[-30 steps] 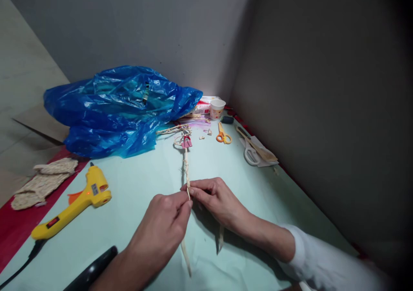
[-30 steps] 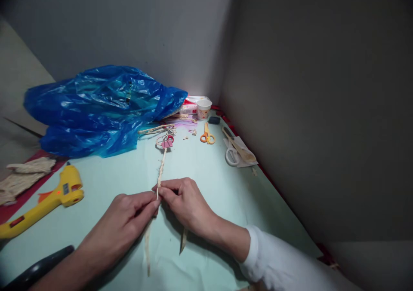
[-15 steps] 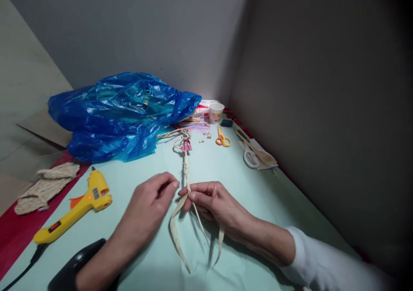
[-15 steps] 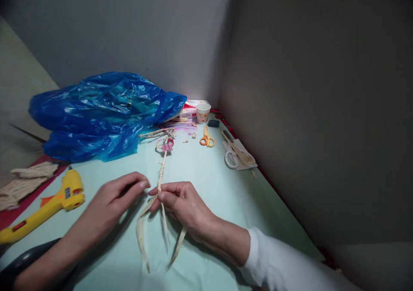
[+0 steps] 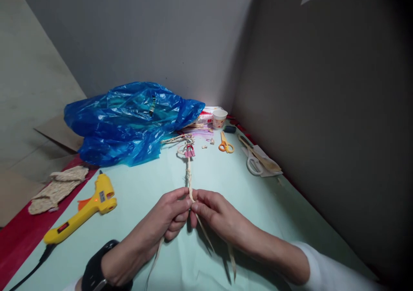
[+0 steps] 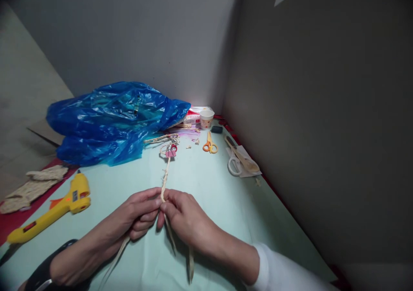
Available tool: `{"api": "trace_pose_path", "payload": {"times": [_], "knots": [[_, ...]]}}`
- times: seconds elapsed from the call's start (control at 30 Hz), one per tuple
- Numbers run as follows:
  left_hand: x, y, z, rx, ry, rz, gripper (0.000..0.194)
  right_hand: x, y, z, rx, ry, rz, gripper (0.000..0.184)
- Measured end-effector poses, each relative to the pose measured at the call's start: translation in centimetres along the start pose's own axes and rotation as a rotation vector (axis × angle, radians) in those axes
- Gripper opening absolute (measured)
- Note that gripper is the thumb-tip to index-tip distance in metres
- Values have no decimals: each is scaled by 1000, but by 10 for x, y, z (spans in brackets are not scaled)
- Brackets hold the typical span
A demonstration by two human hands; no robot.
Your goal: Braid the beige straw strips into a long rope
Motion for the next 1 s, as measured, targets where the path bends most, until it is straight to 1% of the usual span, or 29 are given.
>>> {"api": "trace_pose_path", "payload": {"times": [0.13,0.27,0.33,0.4,0.47,0.5,0.57,0.63,0.73,0.8,0.87,0.9,0.93,1.0], "knots": [[0,-4,1,-48,-42,80,20,8,2,-4,1,56,-274,24],[3,-1,1,-167,-4,123,21,11,2,-8,9,-19,-597,21],[5,1,1,-225,-12,172,21,11,1,-9,25,-50,-784,17],[4,4,2,-271,-74,250,23,12,-2,-11,55,-20,-933,11],[2,4,2,-299,-150,296,26,15,-6,-14,62,60,-1022,11],[1,5,2,-303,-170,296,26,17,-8,-16,57,117,-1046,12],[2,5,1,-308,-157,272,25,22,-14,-21,60,245,-1069,18],[3,6,0,-306,-116,247,24,24,-22,-25,109,374,-1085,23],[2,6,-3,-263,-101,205,26,26,-36,-30,209,544,-1167,18],[0,5,-3,-224,-107,173,27,26,-41,-31,261,617,-1225,21],[-1,5,-4,-214,-116,168,26,28,-39,-30,287,626,-1166,19],[-1,6,-4,-221,-124,170,25,30,-35,-28,270,612,-1084,18],[-1,6,-4,-230,-133,171,24,34,-28,-25,212,584,-987,19],[-1,7,-5,-244,-137,153,23,38,-5,-17,-20,452,-810,20]]}}
Point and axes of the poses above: each hand's wrist, its own z-axis towards the middle knuckle, its own y-axis out of the back of the hand, x = y × z, the point moved 5 cm from there along z, towards the middle knuckle, and after that the axes turned 9 degrees about y, right-handed, at the moved point
